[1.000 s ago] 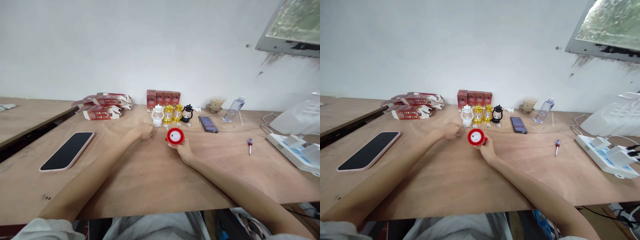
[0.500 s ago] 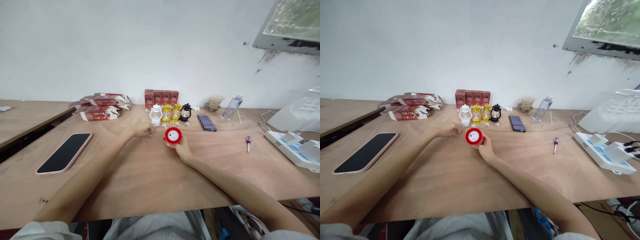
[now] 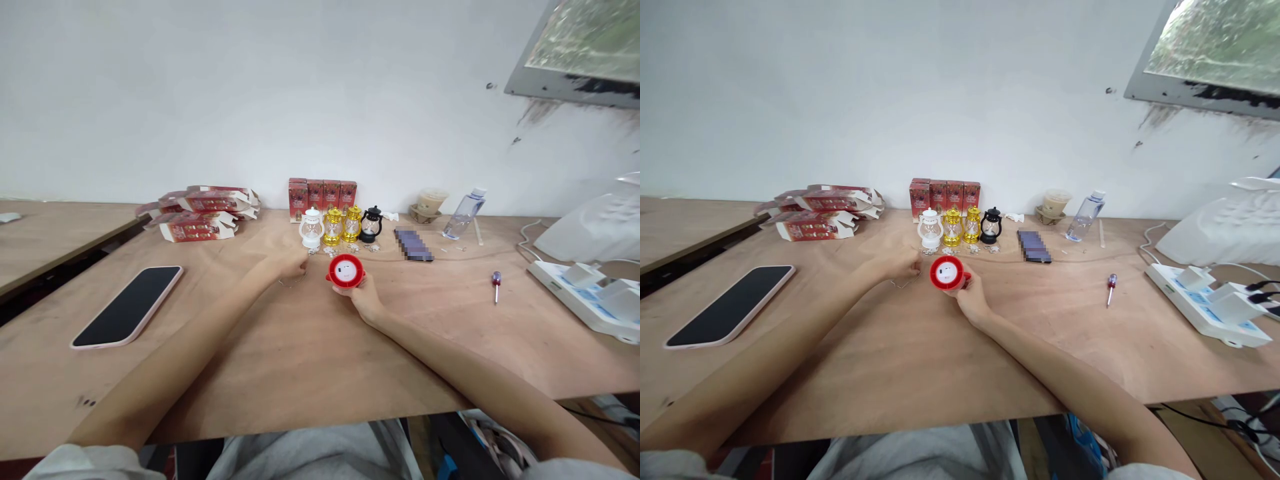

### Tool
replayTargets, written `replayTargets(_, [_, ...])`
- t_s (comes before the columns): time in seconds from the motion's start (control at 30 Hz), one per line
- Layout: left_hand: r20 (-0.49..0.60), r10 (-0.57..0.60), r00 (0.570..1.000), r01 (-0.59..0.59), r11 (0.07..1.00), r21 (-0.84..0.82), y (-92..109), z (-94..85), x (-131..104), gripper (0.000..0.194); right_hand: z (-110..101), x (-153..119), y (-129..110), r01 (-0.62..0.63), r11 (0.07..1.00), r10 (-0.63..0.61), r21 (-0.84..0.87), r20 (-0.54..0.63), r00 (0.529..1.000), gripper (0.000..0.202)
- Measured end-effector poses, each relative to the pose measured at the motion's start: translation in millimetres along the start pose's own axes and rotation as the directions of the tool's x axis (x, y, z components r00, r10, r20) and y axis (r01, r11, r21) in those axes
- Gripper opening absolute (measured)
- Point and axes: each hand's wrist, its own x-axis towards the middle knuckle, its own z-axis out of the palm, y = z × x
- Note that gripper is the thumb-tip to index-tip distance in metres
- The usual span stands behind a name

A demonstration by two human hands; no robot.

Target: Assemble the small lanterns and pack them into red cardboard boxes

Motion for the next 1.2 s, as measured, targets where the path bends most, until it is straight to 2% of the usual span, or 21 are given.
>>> replayTargets(0.3, [-0.011,-0.02,1.0,0.021,0.999,0.046,3,3.0,2,0.019,-1,0,2,0.01,0.999,-0.01,-0.035,0.009,1.0,0.041])
replayTargets(0.73, [-0.031,-0.061,0.998,0.061,0.998,-0.001,-2,8.0,4,0.016,-3,2,6,0.03,0.999,-0.03,-0.036,0.006,1.0,0.043])
replayTargets(1.03, [-0.089,-0.171,0.981,0.167,0.984,-0.059,17,11.6,1,0.018,-2,4,9,0.052,0.999,-0.052,-0.007,0.037,0.998,0.04])
replayTargets(1.2, [-0.091,-0.131,0.987,0.122,0.988,-0.098,28,7.0,0,0.017,-2,3,6,0.06,0.998,-0.059,-0.037,0.017,0.998,0.039])
